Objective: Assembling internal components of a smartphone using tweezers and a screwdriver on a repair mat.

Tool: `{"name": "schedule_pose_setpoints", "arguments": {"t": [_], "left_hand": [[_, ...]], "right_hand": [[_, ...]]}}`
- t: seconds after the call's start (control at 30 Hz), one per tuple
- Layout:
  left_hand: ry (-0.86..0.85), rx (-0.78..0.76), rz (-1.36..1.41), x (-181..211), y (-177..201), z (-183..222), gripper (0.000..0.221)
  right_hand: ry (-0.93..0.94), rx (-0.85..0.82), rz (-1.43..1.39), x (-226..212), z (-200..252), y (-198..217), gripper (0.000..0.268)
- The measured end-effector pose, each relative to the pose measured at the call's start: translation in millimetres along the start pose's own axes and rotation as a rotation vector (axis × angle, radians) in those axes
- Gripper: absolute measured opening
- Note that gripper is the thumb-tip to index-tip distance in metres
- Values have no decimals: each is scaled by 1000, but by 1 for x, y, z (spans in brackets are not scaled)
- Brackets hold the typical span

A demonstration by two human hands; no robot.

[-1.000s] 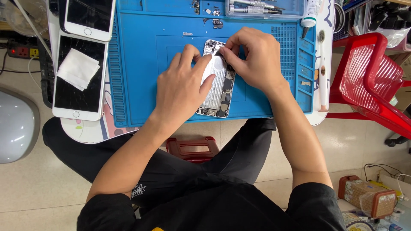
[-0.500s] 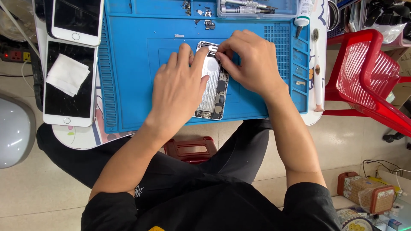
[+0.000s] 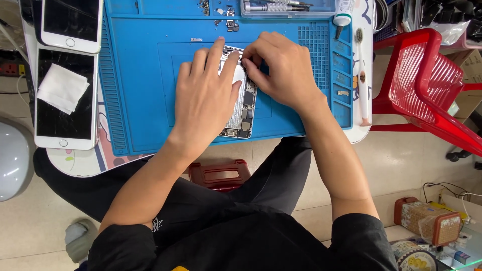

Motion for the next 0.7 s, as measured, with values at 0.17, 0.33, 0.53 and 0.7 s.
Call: {"name": "schedule_pose_setpoints", "arguments": {"t": [0.17,0.33,0.53,0.7], "left_hand": [[31,30,95,-6,-1,0,38],[43,34,101,-8,-2,-1,46],[99,35,169,-8,8,-4,54],[74,117,241,-2,9,0,14]], "right_hand": [[15,0,31,-6,-3,4,9],[50,-1,52,-7,-2,3,8],[56,-5,71,-6,-2,3,8],[66,21,67,-3,-2,5,6]]}}
Point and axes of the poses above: each hand's wrist, its own z-axis away from the middle knuckle, its own y-axis out of the back of the hand, x = y × z, the point moved 10 cm from there along -z, towards the middle knuckle, and after that the axes turned 9 degrees about x, right-handed, at the moved point
